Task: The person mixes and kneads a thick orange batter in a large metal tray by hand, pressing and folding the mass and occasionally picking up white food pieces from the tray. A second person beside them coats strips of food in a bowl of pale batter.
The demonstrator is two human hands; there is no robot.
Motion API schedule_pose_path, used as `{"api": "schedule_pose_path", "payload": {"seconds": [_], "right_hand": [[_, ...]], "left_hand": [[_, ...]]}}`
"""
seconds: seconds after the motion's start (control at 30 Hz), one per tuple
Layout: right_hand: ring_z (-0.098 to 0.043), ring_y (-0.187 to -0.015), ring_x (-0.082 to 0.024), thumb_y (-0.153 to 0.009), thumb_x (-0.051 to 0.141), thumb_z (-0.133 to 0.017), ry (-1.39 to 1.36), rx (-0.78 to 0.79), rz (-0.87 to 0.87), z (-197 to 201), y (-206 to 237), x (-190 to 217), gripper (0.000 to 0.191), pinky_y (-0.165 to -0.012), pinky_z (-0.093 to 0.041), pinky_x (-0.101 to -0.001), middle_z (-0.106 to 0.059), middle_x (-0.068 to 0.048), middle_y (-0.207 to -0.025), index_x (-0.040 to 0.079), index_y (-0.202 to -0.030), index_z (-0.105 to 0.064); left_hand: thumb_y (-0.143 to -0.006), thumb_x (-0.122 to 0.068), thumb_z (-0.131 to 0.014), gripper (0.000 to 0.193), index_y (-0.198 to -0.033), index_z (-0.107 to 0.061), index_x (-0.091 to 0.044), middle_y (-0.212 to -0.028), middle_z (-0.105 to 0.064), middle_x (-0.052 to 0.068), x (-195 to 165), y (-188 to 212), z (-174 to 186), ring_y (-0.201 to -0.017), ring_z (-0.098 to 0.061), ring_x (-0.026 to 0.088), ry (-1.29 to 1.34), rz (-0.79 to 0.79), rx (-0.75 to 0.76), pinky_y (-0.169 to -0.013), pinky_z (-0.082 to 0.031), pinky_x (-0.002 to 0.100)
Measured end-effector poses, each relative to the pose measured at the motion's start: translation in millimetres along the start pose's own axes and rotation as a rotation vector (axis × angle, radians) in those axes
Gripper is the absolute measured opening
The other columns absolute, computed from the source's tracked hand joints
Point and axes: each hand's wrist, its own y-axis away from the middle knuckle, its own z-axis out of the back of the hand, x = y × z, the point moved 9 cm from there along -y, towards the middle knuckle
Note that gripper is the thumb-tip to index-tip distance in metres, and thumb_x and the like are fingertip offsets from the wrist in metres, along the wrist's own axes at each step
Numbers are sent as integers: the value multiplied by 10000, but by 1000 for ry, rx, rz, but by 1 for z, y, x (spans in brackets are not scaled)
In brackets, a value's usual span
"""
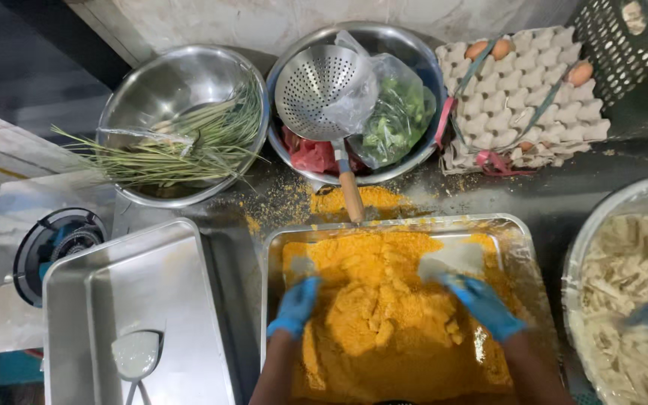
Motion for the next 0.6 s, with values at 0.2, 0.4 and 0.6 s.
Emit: {"api": "schedule_pose_path", "payload": {"seconds": [0.2, 0.4, 0.6], "right_hand": [[-553, -1225, -371, -1001, 404, -624, -591, -329, -263, -26, 47, -64, 492, -1029, -429, -489, -698, -170, -1303, 12, -1282, -721], [-584, -966, -347, -1003, 446, -554, -1215, -169, -362, -111, 43, -43, 426, -836, -510, -486, -673, -157, -1021, 79, -1167, -695], [-561, -981, -359, -1022, 439, -557, -778, -375, -228, -26, 72, -54, 438, -842, -494, -495, -640, -184, -1049, 46, -1175, -675]], "left_hand": [[-994, -613, -461, 692, -1435, -596, -96, -1402, -678, 99, 67, 49, -49, -1233, -638, 265, 747, 406, 67, -1071, -479, 427], [-985, -593, -282, 741, -1483, -557, -119, -1423, -671, 136, 35, 59, -140, -1247, -647, 374, 1186, 414, 137, -1081, -486, 583], [-987, -684, -369, 803, -1363, -675, -44, -1382, -718, 147, 56, 74, -17, -1257, -649, 274, 286, 217, -216, -1057, -456, 409]]}}
